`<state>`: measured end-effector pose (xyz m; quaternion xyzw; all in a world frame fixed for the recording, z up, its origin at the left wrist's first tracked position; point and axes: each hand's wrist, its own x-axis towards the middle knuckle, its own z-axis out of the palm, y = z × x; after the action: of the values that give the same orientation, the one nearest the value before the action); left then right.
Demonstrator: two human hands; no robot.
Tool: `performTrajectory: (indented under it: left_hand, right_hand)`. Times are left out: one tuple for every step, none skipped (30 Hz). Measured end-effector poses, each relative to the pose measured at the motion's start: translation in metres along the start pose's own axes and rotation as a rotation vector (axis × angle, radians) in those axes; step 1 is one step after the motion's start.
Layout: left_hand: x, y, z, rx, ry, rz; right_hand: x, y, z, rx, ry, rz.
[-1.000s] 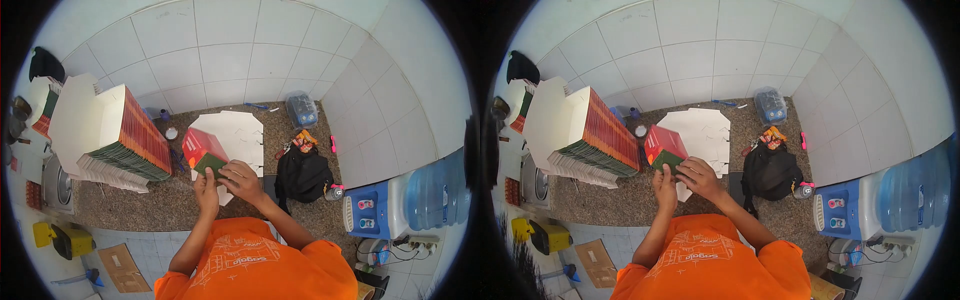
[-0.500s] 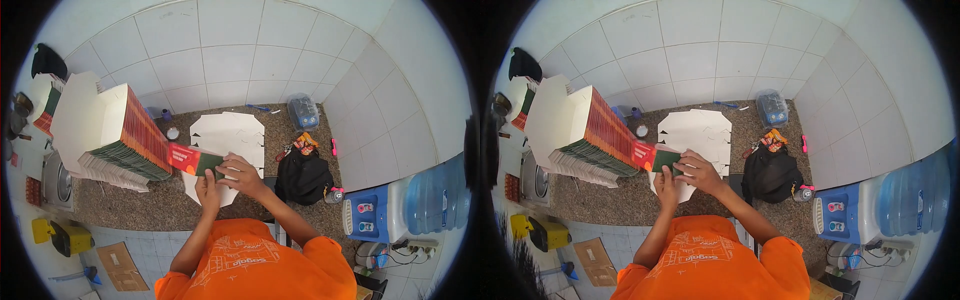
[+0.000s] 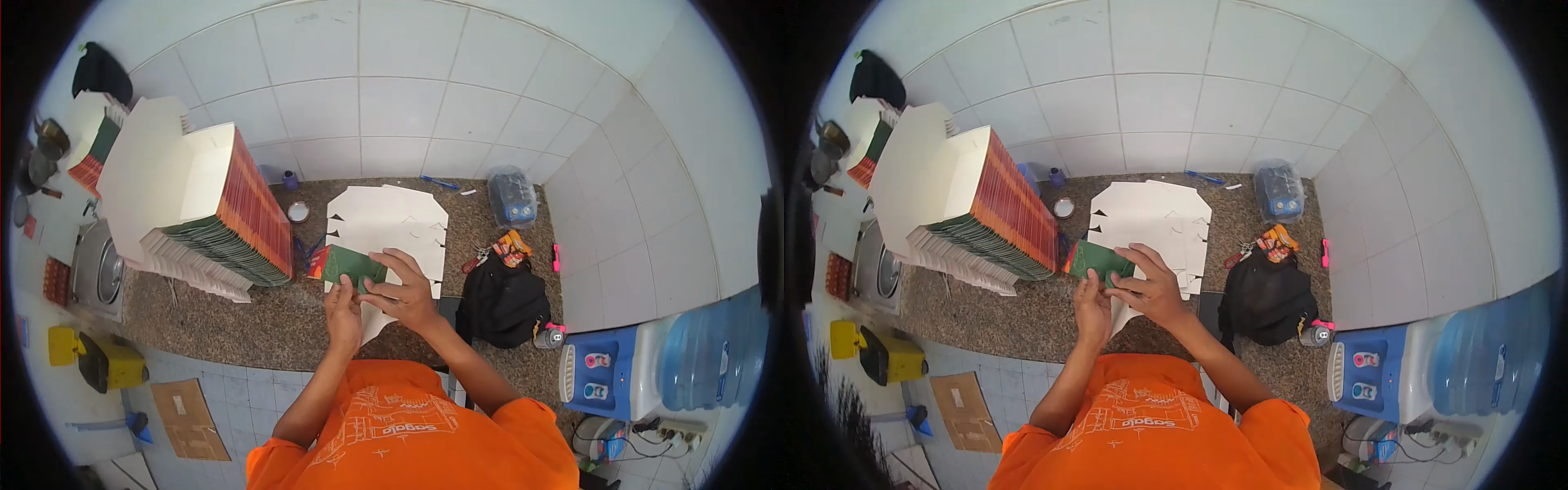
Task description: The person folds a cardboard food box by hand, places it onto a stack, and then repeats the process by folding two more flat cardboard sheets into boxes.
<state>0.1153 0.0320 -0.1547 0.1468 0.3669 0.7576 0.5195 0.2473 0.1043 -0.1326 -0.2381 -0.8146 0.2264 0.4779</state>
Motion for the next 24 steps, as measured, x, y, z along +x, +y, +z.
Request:
performTrajectory:
  left_hand:
    - [0.002, 0.003, 0.002, 0.0, 0.011, 0.011]
    - [0.004, 0.006, 0.006, -0.033, 0.024, -0.005]
    - [0.003, 0.008, 0.007, -0.068, 0.037, -0.022]
    - [0.001, 0.008, 0.008, -0.072, 0.047, -0.013]
    - [0.001, 0.007, 0.01, -0.028, 0.012, 0.004]
    - [-0.001, 0.006, 0.01, 0.019, -0.021, 0.019]
    - [-0.002, 0.006, 0.008, 0.016, -0.009, 0.028]
    - [-0.002, 0.005, 0.005, 0.068, -0.054, 0.04]
    - [-0.001, 0.004, 0.002, 0.121, -0.098, 0.052]
    - [0.0, 0.002, -0.002, 0.243, -0.062, 0.061]
    - [0.002, -0.006, -0.009, 0.239, -0.053, 0.071]
    - [0.004, -0.017, -0.017, 0.287, -0.063, 0.067]
    - [0.003, -0.02, -0.017, 0.334, -0.072, 0.06]
    - [0.002, -0.022, -0.016, 0.275, -0.027, 0.051]
    - [0.004, -0.021, -0.022, 0.271, -0.025, 0.054]
    - [0.006, -0.018, -0.03, 0.26, -0.084, -0.015]
    - [0.006, -0.017, -0.035, 0.246, -0.141, -0.084]
    - [0.005, -0.019, -0.039, 0.24, -0.137, -0.08]
    - [0.001, -0.008, -0.031, 0.214, -0.13, -0.127]
    - [-0.004, 0.006, -0.022, 0.189, -0.122, -0.17]
    - [-0.012, 0.034, -0.008, 0.181, -0.116, -0.157]
    - [-0.021, 0.073, 0.009, 0.342, -0.267, -0.052]
    - [-0.022, 0.1, 0.012, 0.506, -0.414, 0.055]
    - [-0.011, 0.114, -0.011, 0.504, -0.402, 0.071]
  right_hand:
    - [0.0, 0.0, -0.001, -0.019, -0.063, -0.034]
    - [-0.002, 0.002, 0.0, -0.008, -0.069, -0.039]
    - [-0.005, 0.004, 0.002, -0.016, -0.048, -0.046]
    - [-0.004, 0.004, 0.003, -0.026, -0.03, -0.055]
    - [-0.002, 0.003, 0.003, -0.018, -0.043, -0.065]
    - [0.0, 0.001, 0.003, -0.012, 0.015, -0.041]
    - [0.002, -0.001, 0.005, -0.005, 0.076, -0.014]
    - [0.0, 0.001, 0.008, -0.009, 0.098, -0.026]
    - [-0.003, 0.003, 0.012, 0.0, 0.088, -0.035]
    - [-0.005, 0.004, 0.015, 0.05, 0.112, 0.014]
    - [-0.005, 0.004, 0.017, 0.098, 0.135, 0.066]
    - [-0.002, 0.005, 0.019, 0.104, 0.126, 0.058]
    - [0.002, 0.004, 0.019, 0.143, 0.13, 0.106]
    - [0.005, 0.004, 0.018, 0.18, 0.134, 0.157]
    - [0.01, 0.004, 0.016, 0.18, 0.13, 0.154]
    - [0.02, -0.003, 0.009, 0.126, 0.053, 0.123]
    - [0.024, -0.006, 0.004, 0.072, -0.026, 0.092]
    - [0.024, -0.003, 0.003, 0.072, -0.033, 0.087]
    - [0.024, 0.001, 0.002, 0.093, -0.106, 0.101]
    - [0.026, 0.005, 0.0, 0.115, -0.18, 0.112]
    - [0.029, 0.008, -0.007, 0.119, -0.19, 0.099]
    - [0.034, 0.013, -0.018, 0.234, -0.29, 0.164]
    - [0.039, 0.017, -0.03, 0.349, -0.392, 0.23]
    - [0.05, 0.01, -0.044, 0.421, -0.406, 0.226]
